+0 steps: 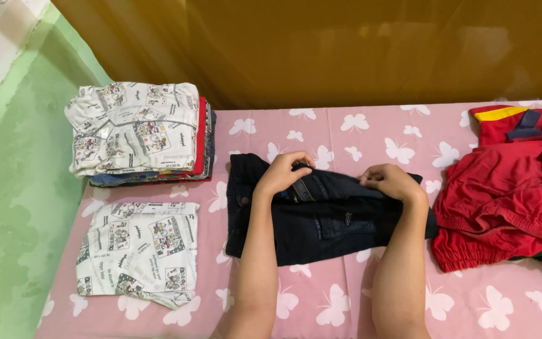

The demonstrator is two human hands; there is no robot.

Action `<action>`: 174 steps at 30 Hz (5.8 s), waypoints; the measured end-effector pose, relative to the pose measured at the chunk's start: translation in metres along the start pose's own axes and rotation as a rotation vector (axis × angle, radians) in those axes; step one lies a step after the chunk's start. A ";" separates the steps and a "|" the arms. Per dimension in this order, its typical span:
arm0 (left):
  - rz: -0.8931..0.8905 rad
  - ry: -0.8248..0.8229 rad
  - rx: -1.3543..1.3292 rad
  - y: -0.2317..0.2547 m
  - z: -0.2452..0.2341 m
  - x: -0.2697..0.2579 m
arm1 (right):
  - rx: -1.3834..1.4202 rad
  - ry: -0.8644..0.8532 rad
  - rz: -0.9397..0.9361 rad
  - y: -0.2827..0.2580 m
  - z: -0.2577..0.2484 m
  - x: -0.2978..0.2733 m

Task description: The person folds a white patterned garment, a pair of black jeans, and a red short-sleeved shirt on a pink butterfly-patterned surface. Each item is folded neatly and stacked in sequence.

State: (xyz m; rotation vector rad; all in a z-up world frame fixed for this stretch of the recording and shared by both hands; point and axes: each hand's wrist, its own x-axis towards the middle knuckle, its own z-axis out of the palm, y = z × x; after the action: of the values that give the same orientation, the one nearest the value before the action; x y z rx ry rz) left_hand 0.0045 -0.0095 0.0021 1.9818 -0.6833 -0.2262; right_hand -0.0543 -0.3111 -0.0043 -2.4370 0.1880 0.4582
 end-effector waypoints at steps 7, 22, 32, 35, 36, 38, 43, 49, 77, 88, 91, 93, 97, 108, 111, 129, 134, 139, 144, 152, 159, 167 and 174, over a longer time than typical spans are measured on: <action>0.042 0.229 0.267 0.014 0.003 -0.002 | 0.076 0.346 -0.141 0.019 -0.003 0.004; 0.075 0.247 0.370 0.048 0.014 -0.006 | 0.203 0.768 -0.221 0.006 -0.006 -0.001; 0.148 0.240 0.401 0.002 0.045 0.017 | 0.171 0.985 -0.236 0.041 -0.017 -0.012; 0.238 0.244 0.391 0.012 0.063 0.020 | 0.196 1.044 -0.141 0.069 -0.016 -0.010; 0.266 0.226 0.382 0.016 0.070 0.021 | 0.248 1.047 -0.061 0.083 -0.014 -0.007; 0.308 0.193 0.374 0.031 0.083 0.019 | 0.304 1.001 -0.003 0.093 -0.012 -0.005; 0.334 0.069 0.339 0.054 0.114 0.011 | 0.373 0.913 0.083 0.092 -0.012 -0.007; 0.297 -0.048 0.436 0.031 0.144 0.017 | 0.278 0.825 0.058 0.084 -0.015 -0.005; 0.133 -0.028 -0.106 0.058 0.109 0.039 | 0.353 0.808 0.146 0.117 -0.019 0.002; -0.160 0.182 0.208 0.031 0.112 0.093 | 0.309 0.615 -0.015 0.086 -0.010 0.017; -0.191 0.192 0.298 0.013 0.119 0.105 | 0.310 0.623 -0.091 0.069 -0.016 0.009; -0.214 0.195 0.277 -0.001 0.123 0.114 | 0.342 0.703 -0.157 0.060 -0.021 -0.002; -0.201 0.217 0.241 0.005 0.118 0.117 | 0.291 0.810 -0.234 0.058 -0.023 -0.007; 0.072 0.341 0.124 0.010 0.111 0.144 | 0.244 0.759 -0.316 0.043 -0.023 -0.009; 0.063 0.275 0.126 -0.007 0.118 0.154 | 0.187 0.758 -0.200 0.058 -0.015 0.008; -0.171 0.505 0.386 -0.013 -0.011 0.042 | 0.574 0.858 -0.564 0.001 -0.002 0.029; -0.315 0.612 0.422 -0.073 -0.049 -0.002 | 0.688 0.595 -0.607 -0.070 0.044 0.045; -0.522 0.647 0.439 -0.097 -0.064 -0.038 | 0.586 0.479 -0.572 -0.127 0.086 0.082; -0.593 0.601 0.257 -0.112 -0.064 -0.049 | 0.116 0.388 -0.315 -0.153 0.123 0.119; -0.696 0.459 0.231 -0.069 -0.075 -0.055 | -0.217 0.302 -0.171 -0.183 0.126 0.091; -0.615 0.470 0.110 -0.021 -0.094 -0.065 | 0.122 0.423 -0.323 -0.173 0.125 0.104; -0.319 0.760 0.078 -0.030 -0.080 -0.055 | 0.348 0.427 -0.503 -0.197 0.109 0.073; -0.239 0.928 0.205 -0.091 -0.066 -0.037 | 0.321 0.303 -0.606 -0.203 0.108 0.069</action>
State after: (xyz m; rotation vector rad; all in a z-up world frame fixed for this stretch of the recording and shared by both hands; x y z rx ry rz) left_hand 0.0361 0.0926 -0.0480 2.0671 0.1369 0.6196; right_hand 0.0294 -0.0867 0.0070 -2.0931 -0.3243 -0.1985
